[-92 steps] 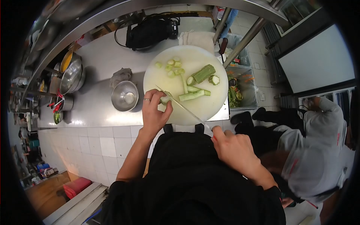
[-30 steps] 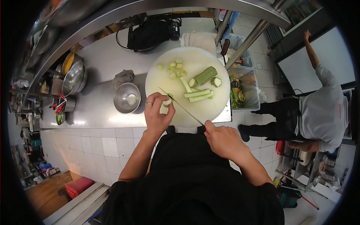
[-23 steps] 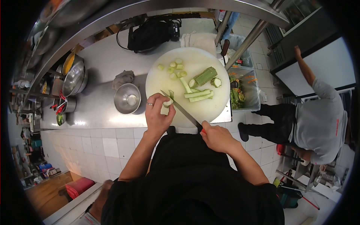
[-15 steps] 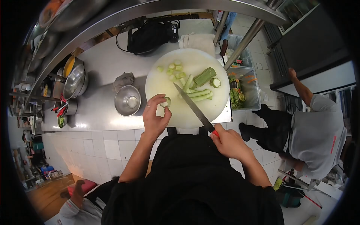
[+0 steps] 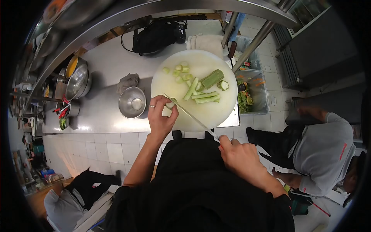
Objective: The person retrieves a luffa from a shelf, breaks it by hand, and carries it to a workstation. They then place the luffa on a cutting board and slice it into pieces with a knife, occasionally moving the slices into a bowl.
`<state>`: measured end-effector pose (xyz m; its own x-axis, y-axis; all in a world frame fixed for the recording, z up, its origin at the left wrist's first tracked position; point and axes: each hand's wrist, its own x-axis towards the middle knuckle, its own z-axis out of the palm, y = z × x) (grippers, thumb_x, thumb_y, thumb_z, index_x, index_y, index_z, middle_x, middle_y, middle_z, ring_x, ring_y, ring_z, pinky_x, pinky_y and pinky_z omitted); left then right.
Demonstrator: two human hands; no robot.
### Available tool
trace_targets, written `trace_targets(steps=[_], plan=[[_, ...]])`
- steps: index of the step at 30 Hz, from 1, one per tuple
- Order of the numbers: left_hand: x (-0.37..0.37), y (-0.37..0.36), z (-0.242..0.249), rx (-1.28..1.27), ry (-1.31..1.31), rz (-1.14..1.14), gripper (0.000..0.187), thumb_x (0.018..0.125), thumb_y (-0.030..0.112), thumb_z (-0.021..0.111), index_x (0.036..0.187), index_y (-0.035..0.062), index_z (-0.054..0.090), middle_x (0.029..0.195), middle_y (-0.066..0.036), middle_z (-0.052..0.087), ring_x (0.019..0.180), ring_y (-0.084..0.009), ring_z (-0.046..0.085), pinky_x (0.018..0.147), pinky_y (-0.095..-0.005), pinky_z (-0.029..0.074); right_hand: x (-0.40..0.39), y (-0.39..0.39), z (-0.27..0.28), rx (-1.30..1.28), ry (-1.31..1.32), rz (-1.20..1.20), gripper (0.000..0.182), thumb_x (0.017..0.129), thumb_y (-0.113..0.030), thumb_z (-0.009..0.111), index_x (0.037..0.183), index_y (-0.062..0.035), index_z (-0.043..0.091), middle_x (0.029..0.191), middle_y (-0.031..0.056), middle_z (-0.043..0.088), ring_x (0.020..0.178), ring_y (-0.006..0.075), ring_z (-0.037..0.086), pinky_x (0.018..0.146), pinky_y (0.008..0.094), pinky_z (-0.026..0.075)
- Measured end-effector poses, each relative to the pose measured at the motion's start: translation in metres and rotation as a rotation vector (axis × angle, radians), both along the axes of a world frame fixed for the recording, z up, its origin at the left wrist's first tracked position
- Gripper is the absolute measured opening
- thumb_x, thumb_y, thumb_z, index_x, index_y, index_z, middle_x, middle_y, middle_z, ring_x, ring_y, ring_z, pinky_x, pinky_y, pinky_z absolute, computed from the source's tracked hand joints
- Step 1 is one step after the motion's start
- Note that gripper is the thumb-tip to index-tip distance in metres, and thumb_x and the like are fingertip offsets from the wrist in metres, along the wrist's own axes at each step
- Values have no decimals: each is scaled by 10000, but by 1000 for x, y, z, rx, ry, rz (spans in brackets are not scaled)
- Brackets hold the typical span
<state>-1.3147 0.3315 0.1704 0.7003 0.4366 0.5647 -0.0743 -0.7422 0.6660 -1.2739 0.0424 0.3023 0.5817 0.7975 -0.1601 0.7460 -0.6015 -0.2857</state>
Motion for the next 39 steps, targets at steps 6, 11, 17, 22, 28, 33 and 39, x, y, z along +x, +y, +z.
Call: trace_targets(steps=[6, 11, 17, 22, 28, 33, 39], plan=[[3, 2, -2, 9, 10, 20, 261, 767, -1, 807, 991, 45, 681, 1034, -136, 666, 899, -304, 664, 770, -400, 555, 15, 16, -15, 32, 57, 5, 116, 1001, -152, 595, 1022, -50, 545, 641, 167, 658, 581, 387, 694, 535, 524, 534], [6, 3, 0, 3, 18, 6, 251, 757, -5, 802, 970, 45, 679, 1009, -127, 669, 888, -306, 665, 768, -407, 555, 33, 25, -24, 23, 125, 20, 136, 1011, -156, 579, 1033, -31, 531, 652, 198, 680, 627, 423, 705, 585, 554, 540], [7, 0, 1, 25, 14, 9, 244, 754, -11, 790, 960, 42, 672, 1002, -132, 666, 889, -315, 663, 776, -418, 553, 38, 28, -27, -37, 207, 9, 154, 1036, -167, 552, 1064, -18, 522, 695, 222, 698, 695, 458, 712, 652, 582, 547], [3, 3, 0, 8, 36, -1, 252, 766, -21, 772, 988, 37, 669, 1038, -148, 682, 935, -332, 679, 810, -415, 559, 35, 26, -74, -75, 356, -26, 204, 1046, -201, 552, 1117, -11, 532, 804, 269, 717, 811, 486, 715, 748, 592, 548], [-6, 15, -4, -67, 32, -9, 304, 782, -36, 762, 1071, 24, 685, 1170, -169, 710, 1069, -331, 701, 881, -400, 568, 51, 5, -61, -61, 719, -149, 275, 1061, -277, 588, 1101, -10, 533, 790, 242, 717, 794, 481, 702, 720, 577, 525], [-7, 13, -6, -94, 6, 4, 322, 783, -32, 778, 1087, 22, 685, 1119, -159, 676, 999, -308, 674, 832, -393, 578, 28, 5, -36, 38, 366, -122, 246, 1052, -279, 596, 1090, -43, 540, 800, 233, 714, 722, 476, 694, 698, 573, 545], [1, 7, -10, -78, -30, 22, 317, 767, -31, 786, 1060, 20, 677, 1074, -149, 652, 948, -294, 648, 773, -381, 571, 7, 16, -14, 88, -30, 9, 177, 1049, -244, 604, 1048, -70, 567, 668, 131, 649, 522, 342, 669, 479, 474, 528]])
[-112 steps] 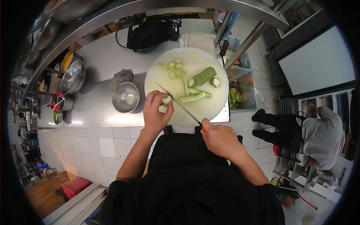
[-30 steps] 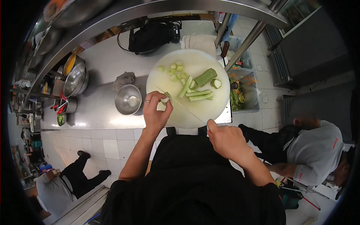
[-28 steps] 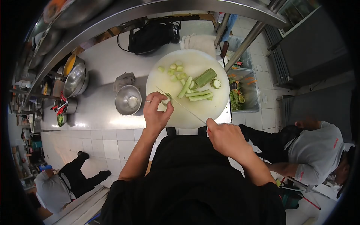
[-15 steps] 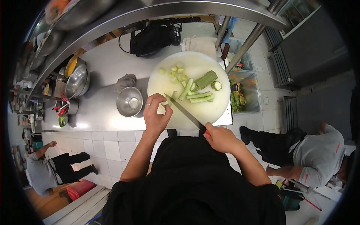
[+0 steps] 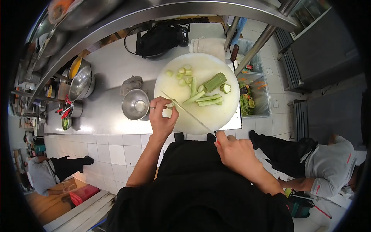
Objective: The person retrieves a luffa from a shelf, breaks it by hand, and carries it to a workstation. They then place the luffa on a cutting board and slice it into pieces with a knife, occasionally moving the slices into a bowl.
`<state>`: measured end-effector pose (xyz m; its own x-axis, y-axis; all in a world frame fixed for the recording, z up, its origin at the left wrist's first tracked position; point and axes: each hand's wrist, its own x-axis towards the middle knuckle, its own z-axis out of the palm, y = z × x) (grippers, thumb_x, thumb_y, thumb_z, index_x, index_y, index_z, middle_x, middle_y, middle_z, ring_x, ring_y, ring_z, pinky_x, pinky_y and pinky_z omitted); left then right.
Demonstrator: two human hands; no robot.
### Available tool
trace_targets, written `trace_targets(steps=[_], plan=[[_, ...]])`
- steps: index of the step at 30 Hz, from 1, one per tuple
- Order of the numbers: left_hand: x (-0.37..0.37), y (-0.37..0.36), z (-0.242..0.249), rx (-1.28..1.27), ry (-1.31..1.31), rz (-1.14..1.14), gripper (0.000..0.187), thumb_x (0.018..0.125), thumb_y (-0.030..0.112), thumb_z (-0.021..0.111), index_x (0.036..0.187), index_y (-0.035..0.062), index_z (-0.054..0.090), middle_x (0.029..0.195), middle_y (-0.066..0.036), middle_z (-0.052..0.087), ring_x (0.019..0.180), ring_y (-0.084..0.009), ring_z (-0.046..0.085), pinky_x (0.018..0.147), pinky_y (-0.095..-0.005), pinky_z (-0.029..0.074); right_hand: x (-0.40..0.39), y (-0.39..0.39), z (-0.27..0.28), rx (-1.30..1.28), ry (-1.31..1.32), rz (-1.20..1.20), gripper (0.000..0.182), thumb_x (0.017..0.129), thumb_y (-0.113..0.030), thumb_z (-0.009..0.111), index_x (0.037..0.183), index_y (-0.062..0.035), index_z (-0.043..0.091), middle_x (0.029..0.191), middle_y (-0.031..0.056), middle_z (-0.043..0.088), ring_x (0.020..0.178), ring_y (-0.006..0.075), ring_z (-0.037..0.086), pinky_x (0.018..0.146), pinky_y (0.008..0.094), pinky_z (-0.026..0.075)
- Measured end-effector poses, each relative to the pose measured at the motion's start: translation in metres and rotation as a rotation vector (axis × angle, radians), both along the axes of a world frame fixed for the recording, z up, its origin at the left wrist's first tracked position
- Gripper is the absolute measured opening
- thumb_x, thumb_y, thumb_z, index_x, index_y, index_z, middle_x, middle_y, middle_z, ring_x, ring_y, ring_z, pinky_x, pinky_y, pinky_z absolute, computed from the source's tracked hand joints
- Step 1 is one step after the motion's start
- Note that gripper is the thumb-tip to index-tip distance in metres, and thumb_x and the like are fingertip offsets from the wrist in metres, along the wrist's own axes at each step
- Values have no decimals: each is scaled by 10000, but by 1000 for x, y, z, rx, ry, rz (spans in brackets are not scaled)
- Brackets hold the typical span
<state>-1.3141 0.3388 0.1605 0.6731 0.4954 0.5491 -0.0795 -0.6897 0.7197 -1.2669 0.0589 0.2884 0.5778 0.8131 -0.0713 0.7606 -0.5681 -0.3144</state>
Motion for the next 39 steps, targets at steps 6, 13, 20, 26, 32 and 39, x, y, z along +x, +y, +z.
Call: trace_targets(steps=[6, 13, 20, 26, 32, 39], plan=[[1, 2, -4, 26, -8, 24, 296, 757, -29, 782, 1029, 21, 677, 1047, -148, 670, 910, -294, 658, 771, -389, 567, -1, -1, 16, -102, -66, 27, 131, 1017, -200, 620, 1062, -83, 584, 675, 116, 648, 517, 312, 679, 460, 439, 530], [-1, -3, 0, 31, 23, 68, 251, 770, -56, 774, 996, 0, 681, 1022, -131, 690, 912, -249, 692, 790, -348, 610, 13, 5, 24, -132, -53, 64, 111, 976, -141, 617, 1045, -68, 572, 654, 139, 654, 542, 324, 692, 481, 442, 535], [0, -3, -1, 47, 12, 63, 245, 764, -68, 767, 982, -7, 673, 1018, -137, 679, 900, -247, 689, 781, -344, 628, 39, 23, -3, -101, 48, 77, 121, 994, -147, 593, 1034, -41, 552, 654, 195, 683, 607, 386, 711, 554, 521, 545], [2, -5, 1, 25, -21, 50, 245, 746, -47, 761, 959, 25, 663, 985, -123, 677, 858, -281, 656, 741, -382, 566, 46, 22, -20, -110, 147, 55, 164, 1036, -199, 570, 1050, -38, 546, 677, 195, 693, 673, 429, 716, 630, 567, 551], [-3, -5, 0, 0, 4, 14, 251, 768, -58, 748, 985, 21, 650, 1024, -132, 668, 890, -265, 661, 798, -355, 592, 45, 5, -51, -219, 378, -9, 235, 1067, -276, 557, 1087, -42, 547, 778, 224, 721, 774, 447, 725, 726, 577, 553], [-25, 8, -25, -730, -37, -80, 304, 880, -41, 712, 1151, 51, 609, 1077, -52, 626, 1011, -128, 634, 915, -312, 593, 51, -20, -45, -211, 845, -247, 326, 1078, -355, 552, 1127, -34, 545, 819, 241, 729, 784, 497, 701, 764, 594, 542]])
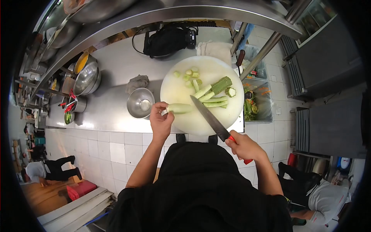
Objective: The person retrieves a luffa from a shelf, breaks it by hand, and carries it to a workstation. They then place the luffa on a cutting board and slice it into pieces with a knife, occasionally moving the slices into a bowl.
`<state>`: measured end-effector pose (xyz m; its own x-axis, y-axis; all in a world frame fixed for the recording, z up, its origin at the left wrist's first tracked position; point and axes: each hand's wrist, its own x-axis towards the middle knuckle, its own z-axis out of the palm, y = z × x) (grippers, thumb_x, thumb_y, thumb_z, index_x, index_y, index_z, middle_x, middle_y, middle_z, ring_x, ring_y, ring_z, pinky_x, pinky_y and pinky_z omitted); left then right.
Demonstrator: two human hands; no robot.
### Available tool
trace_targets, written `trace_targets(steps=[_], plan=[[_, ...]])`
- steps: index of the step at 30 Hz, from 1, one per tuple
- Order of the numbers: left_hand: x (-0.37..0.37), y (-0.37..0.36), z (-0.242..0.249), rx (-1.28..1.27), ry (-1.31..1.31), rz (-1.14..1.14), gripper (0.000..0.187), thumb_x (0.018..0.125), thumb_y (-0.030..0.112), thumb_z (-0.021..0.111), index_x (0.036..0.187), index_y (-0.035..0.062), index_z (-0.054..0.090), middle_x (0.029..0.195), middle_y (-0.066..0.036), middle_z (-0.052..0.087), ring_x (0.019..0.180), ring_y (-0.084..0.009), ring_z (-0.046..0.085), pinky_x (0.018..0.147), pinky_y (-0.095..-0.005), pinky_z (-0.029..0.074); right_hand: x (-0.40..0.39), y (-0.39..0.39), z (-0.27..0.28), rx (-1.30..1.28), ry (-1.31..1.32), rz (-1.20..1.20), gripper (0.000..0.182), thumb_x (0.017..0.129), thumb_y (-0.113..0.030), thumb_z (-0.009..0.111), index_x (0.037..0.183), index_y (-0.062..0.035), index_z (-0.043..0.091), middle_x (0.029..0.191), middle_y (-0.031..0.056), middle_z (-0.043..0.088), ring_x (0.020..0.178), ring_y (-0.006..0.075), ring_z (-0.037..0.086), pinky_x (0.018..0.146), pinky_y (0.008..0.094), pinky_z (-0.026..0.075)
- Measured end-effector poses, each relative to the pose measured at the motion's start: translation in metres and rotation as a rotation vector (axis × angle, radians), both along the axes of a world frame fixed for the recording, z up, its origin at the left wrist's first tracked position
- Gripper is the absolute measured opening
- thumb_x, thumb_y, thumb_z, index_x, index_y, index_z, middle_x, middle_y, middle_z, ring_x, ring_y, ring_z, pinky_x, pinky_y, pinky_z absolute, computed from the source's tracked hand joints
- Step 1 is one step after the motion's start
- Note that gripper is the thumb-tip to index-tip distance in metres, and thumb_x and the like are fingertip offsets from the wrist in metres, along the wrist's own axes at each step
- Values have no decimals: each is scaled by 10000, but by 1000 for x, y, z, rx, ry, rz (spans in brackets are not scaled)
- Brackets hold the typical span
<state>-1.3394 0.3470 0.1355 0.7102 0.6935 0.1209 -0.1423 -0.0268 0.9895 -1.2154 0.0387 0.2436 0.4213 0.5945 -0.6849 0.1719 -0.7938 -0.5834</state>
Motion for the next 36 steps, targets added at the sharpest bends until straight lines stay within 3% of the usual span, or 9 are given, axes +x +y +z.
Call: trace_targets(steps=[1, 2, 5, 6, 9, 17, 21, 26, 36], plan=[[-4, 1, -4, -45, 30, -24, 314, 895, -38, 705, 1177, 55, 604, 1076, -37, 619, 1020, -111, 624, 917, -311, 590, -6, -6, -3, 16, -54, -6, 325, 1079, -357, 551, 1128, -35, 542, 809, 242, 726, 772, 495, 700, 757, 589, 544], [-7, -2, -5, 73, 179, -19, 349, 859, -15, 723, 1189, 57, 634, 1058, -70, 629, 967, -164, 633, 877, -344, 590, -13, -8, -2, 25, -162, 35, 317, 1080, -347, 551, 1129, -35, 540, 795, 236, 722, 760, 487, 701, 744, 584, 545], [-20, -3, 1, 671, 421, -97, 434, 805, 29, 754, 1224, 75, 650, 1093, -109, 645, 957, -225, 638, 822, -377, 553, -35, -7, 0, 70, -441, 118, 290, 1080, -317, 551, 1132, -32, 537, 761, 220, 713, 730, 463, 705, 702, 572, 548], [-21, -4, -5, 681, 414, -100, 463, 754, 98, 792, 1200, 81, 669, 1126, -148, 651, 975, -316, 634, 854, -430, 524, -41, -5, -1, 98, -502, 126, 280, 1079, -305, 553, 1135, -31, 538, 754, 216, 712, 723, 456, 706, 686, 569, 549], [-9, -17, 15, 954, 349, 2, 435, 767, 98, 792, 1186, 82, 677, 1137, -147, 648, 1029, -349, 624, 918, -446, 508, -46, 3, -2, 105, -584, 147, 248, 1072, -273, 564, 1130, -33, 539, 768, 203, 720, 706, 451, 703, 656, 572, 544], [14, -14, 9, 907, 313, -115, 351, 796, 58, 741, 1143, 66, 690, 1115, -168, 625, 1049, -390, 605, 924, -482, 510, -45, 17, 12, 65, -598, 151, 238, 1074, -268, 564, 1117, -37, 528, 809, 206, 736, 725, 468, 697, 674, 585, 532], [14, -12, 6, 887, 322, -124, 329, 807, 63, 733, 1132, 60, 687, 1110, -172, 623, 1044, -398, 606, 926, -492, 514, -41, 11, -11, 20, -507, 192, 245, 1079, -281, 550, 1132, -43, 529, 812, 223, 733, 767, 479, 700, 723, 600, 529], [14, -10, 2, 858, 328, -124, 320, 815, 67, 733, 1130, 57, 681, 1117, -176, 630, 1043, -401, 617, 919, -487, 522, -33, 1, 0, -68, -421, 224, 275, 1075, -304, 539, 1145, -39, 535, 815, 231, 733, 814, 485, 715, 774, 604, 546], [9, -11, 9, 869, 308, -72, 315, 814, 64, 736, 1122, 46, 670, 1121, -171, 626, 1044, -392, 617, 911, -482, 522, -44, 16, 18, 123, -581, 191, 223, 1058, -245, 577, 1133, -39, 536, 753, 203, 717, 701, 463, 705, 656, 576, 553]])
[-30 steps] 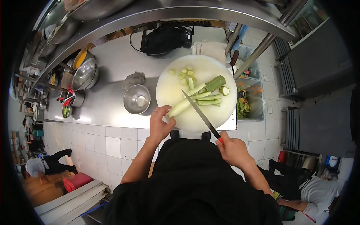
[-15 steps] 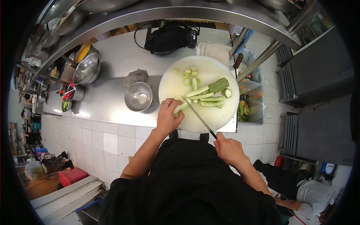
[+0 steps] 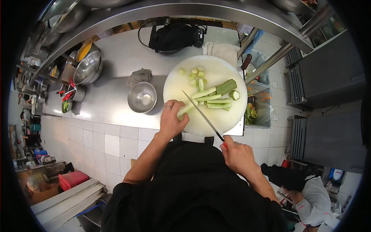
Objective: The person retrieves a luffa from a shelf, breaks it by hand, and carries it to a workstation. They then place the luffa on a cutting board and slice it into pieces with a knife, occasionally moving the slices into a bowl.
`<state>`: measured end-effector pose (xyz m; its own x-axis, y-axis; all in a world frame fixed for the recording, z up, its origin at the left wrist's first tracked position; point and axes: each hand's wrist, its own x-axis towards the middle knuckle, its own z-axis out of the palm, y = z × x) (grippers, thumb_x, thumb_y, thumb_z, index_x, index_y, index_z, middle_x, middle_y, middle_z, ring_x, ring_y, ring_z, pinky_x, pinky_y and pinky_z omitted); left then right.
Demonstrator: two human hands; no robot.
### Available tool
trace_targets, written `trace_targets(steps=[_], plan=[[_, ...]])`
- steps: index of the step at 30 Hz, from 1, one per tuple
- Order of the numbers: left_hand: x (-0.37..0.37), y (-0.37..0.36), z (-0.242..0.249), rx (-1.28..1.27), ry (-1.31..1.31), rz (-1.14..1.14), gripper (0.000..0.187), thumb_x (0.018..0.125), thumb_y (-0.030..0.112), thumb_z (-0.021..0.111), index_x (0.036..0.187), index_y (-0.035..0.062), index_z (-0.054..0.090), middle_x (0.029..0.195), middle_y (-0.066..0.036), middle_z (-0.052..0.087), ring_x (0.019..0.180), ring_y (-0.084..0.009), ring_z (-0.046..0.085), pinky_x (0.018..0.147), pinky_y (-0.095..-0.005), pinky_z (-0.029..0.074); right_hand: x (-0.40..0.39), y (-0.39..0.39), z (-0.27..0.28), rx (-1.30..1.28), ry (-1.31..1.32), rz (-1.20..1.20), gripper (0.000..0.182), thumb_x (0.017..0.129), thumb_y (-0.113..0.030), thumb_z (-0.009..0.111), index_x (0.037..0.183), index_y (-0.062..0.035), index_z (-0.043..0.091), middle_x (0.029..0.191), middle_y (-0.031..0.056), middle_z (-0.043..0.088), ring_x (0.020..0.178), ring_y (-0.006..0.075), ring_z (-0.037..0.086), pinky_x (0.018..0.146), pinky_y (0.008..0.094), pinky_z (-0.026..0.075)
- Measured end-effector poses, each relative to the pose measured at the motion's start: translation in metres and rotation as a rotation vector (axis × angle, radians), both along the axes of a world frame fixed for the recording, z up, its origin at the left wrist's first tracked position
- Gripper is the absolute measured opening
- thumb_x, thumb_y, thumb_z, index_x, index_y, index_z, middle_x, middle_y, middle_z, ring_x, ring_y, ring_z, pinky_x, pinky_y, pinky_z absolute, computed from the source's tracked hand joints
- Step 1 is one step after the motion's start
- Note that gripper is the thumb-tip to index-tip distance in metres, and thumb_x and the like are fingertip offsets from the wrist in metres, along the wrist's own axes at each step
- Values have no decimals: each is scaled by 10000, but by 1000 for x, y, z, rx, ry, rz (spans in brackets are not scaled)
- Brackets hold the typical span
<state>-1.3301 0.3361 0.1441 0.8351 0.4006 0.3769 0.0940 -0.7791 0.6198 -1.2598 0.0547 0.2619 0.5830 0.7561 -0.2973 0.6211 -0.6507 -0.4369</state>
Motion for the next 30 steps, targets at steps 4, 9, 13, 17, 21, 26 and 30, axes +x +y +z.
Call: trace_targets(steps=[4, 9, 13, 17, 21, 26, 30], plan=[[-2, 4, -4, -42, 21, -48, 312, 819, 58, 728, 1125, 41, 667, 1121, -173, 622, 1047, -393, 613, 915, -482, 520, 5, 8, -14, -56, 33, 37, 230, 1063, -249, 566, 1117, -29, 529, 761, 226, 717, 729, 483, 705, 689, 591, 551], [-2, 2, -7, -59, 33, -25, 307, 829, 61, 724, 1129, 41, 667, 1128, -182, 627, 1059, -399, 614, 923, -484, 521, 23, 34, -51, -37, 143, 28, 245, 1072, -253, 567, 1124, -19, 511, 797, 245, 720, 786, 504, 699, 725, 613, 530], [-7, 2, -3, -72, 21, 0, 302, 832, 65, 726, 1128, 44, 669, 1130, -184, 634, 1065, -400, 616, 924, -483, 521, 25, 31, -36, -7, 92, 53, 240, 1070, -252, 561, 1102, -19, 514, 752, 239, 710, 732, 493, 698, 693, 602, 538], [-13, 0, -2, -54, -2, 13, 289, 833, 67, 728, 1115, 45, 668, 1130, -182, 632, 1063, -395, 618, 916, -481, 523, 8, 14, -8, 2, -36, 95, 226, 1066, -252, 565, 1082, -32, 519, 710, 219, 700, 669, 458, 702, 642, 579, 548], [-14, 1, -9, -42, -12, 11, 277, 835, 63, 725, 1106, 47, 667, 1122, -176, 628, 1054, -388, 619, 897, -480, 526, 1, 12, 10, -80, -28, 134, 217, 1061, -245, 572, 1081, -35, 525, 703, 215, 699, 656, 444, 708, 626, 569, 554], [-13, 2, -13, -48, -18, 19, 292, 837, 50, 730, 1120, 48, 661, 1114, -172, 630, 1036, -393, 622, 886, -478, 531, 7, 33, -11, -155, 86, 91, 253, 1064, -258, 580, 1106, -16, 520, 764, 221, 722, 757, 498, 698, 714, 600, 538], [-16, 1, -14, -59, -35, 44, 292, 840, 45, 741, 1118, 47, 652, 1117, -169, 646, 1040, -398, 631, 890, -479, 534, 18, 44, -60, -9, 122, 70, 264, 1070, -265, 572, 1096, -11, 505, 770, 219, 726, 766, 512, 695, 726, 612, 532]])
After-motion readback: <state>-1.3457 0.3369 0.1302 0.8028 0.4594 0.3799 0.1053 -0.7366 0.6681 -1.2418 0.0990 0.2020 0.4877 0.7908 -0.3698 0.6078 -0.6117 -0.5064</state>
